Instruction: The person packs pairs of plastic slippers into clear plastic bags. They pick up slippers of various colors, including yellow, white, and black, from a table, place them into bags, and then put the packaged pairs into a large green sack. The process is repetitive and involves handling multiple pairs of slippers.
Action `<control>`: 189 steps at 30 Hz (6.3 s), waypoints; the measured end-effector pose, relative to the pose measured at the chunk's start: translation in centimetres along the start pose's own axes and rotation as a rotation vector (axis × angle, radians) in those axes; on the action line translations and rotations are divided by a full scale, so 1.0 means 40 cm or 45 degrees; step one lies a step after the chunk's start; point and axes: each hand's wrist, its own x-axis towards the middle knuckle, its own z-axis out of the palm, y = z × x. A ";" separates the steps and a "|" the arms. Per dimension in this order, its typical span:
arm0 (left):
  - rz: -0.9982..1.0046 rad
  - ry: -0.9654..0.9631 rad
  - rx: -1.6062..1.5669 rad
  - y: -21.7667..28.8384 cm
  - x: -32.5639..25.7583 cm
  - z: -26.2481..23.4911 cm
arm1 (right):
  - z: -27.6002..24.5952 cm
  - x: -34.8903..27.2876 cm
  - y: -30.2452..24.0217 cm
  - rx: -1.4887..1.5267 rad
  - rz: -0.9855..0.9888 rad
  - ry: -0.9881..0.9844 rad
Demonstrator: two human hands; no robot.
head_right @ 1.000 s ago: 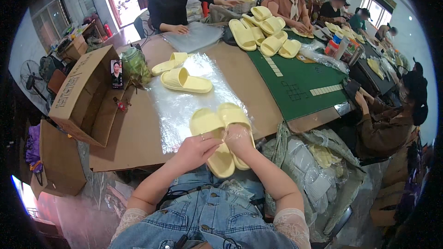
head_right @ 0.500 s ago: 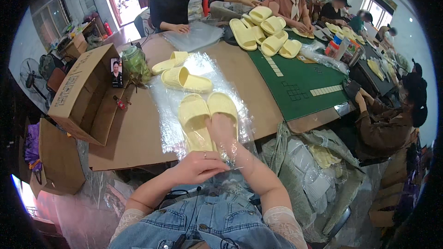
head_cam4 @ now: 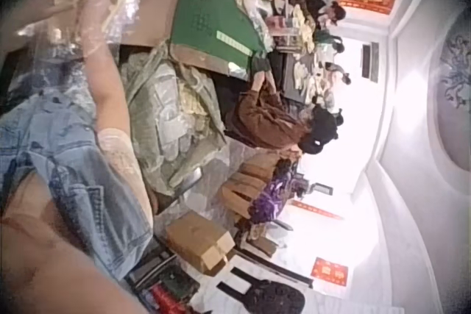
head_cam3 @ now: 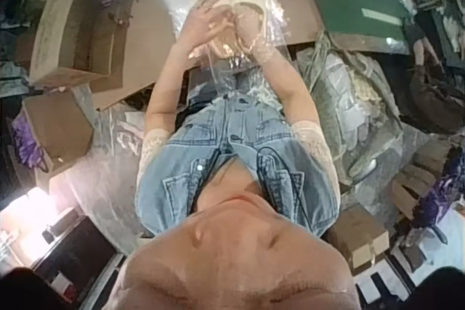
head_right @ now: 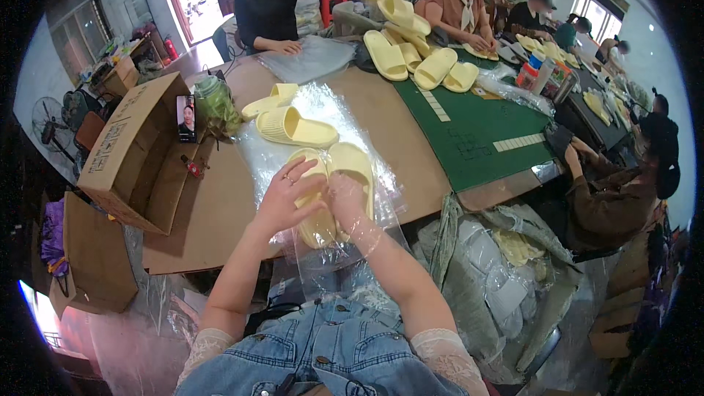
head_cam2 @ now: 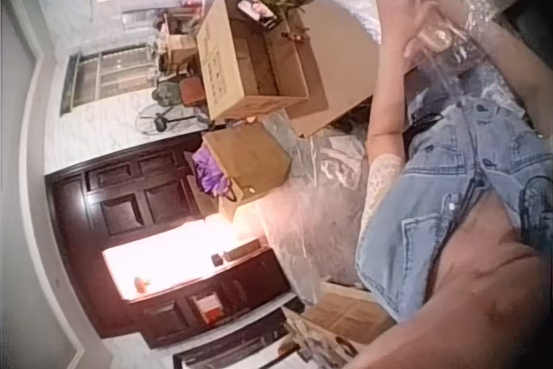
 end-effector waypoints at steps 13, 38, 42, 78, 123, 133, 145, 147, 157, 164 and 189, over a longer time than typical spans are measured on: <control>-0.338 0.346 -0.148 -0.127 -0.089 0.126 | -0.010 0.032 -0.035 -0.112 0.261 -0.169; -0.452 0.409 -0.218 -0.138 -0.094 0.132 | 0.018 0.033 -0.007 -0.069 0.256 -0.176; -0.461 0.407 -0.217 -0.136 -0.094 0.133 | 0.008 0.035 -0.016 -0.079 0.278 -0.205; -0.484 0.385 -0.236 -0.140 -0.097 0.135 | -0.003 0.035 -0.013 -0.095 0.249 -0.261; -0.462 0.404 -0.204 -0.136 -0.096 0.134 | -0.001 0.033 -0.014 -0.060 0.246 -0.245; -0.459 0.398 -0.201 -0.144 -0.100 0.134 | -0.058 -0.072 -0.026 0.129 -0.084 -0.292; -0.471 0.435 -0.268 -0.139 -0.102 0.127 | -0.533 -0.165 -0.151 1.411 0.071 -1.151; -0.456 0.433 -0.294 -0.135 -0.097 0.129 | -0.489 -0.129 -0.125 1.027 0.244 -0.553; -0.452 0.366 -0.306 -0.137 -0.104 0.123 | -0.099 -0.006 -0.050 -0.253 0.034 -0.200; -0.378 0.310 -0.289 -0.127 -0.093 0.122 | -0.008 0.022 -0.012 0.007 0.175 -0.111; -0.607 0.100 0.056 -0.164 -0.118 0.159 | -0.881 -0.636 0.435 -0.616 1.051 -0.401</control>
